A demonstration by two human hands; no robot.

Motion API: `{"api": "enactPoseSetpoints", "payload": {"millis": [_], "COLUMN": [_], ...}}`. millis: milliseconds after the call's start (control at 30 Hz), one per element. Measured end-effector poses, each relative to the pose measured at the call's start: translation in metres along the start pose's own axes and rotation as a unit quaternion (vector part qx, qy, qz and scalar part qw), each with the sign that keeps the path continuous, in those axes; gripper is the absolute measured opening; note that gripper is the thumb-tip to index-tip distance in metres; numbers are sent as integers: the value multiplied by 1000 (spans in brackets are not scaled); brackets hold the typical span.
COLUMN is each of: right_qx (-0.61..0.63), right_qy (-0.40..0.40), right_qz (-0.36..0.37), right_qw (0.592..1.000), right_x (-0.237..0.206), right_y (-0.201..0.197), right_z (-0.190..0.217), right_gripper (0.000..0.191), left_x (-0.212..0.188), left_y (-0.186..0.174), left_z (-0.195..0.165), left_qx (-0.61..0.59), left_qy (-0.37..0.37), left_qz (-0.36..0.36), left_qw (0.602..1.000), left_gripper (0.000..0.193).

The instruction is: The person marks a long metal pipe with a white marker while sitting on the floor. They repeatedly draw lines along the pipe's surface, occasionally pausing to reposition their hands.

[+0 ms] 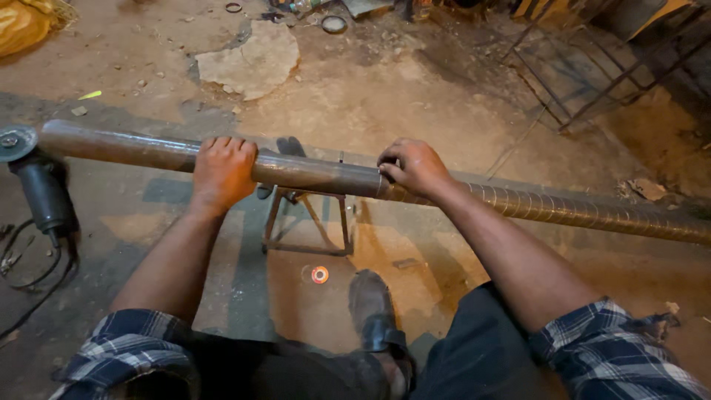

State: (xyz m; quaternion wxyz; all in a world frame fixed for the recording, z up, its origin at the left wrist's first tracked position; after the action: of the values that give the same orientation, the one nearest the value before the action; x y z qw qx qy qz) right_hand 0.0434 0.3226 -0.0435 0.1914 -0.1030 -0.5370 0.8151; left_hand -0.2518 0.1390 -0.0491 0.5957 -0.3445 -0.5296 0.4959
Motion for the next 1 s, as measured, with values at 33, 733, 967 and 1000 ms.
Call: {"api": "enactPoseSetpoints", "payload": {"millis": [33,733,967,1000], "right_qx": [1,-46,-58,-60], "right_qy": [2,8,31,28], "right_qz": [1,-11,6,4], "right_qw": [1000,999,998,998], "right_x": [0,-3,-5,-5], "right_y": [0,-2,1,2], "right_z": [0,10,9,9], "right_gripper": [13,15,16,16], "left_x": [0,0,1,2], "left_y": [-1,-11,-8,-7], "left_z": [0,-4,-4,-3], "left_qx": [-3,-13,-4,-10], "left_qy": [-1,-4,-6,-5], "left_qz": [-2,-3,2,10], "left_qw": [1000,1000,1000,1000], "left_gripper": [24,30,24,25]}}
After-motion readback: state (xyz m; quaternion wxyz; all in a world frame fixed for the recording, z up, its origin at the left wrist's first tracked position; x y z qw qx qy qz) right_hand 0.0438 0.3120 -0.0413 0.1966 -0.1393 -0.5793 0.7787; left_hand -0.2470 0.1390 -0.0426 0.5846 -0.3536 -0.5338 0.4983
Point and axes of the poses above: each hand's wrist, its own x-axis towards the middle knuckle, its own y-axis out of the palm, z = x × y, the point moved 5 cm from there along x, towards the middle knuckle, and after that the axes turned 14 degrees about z, right-handed, at the moved point
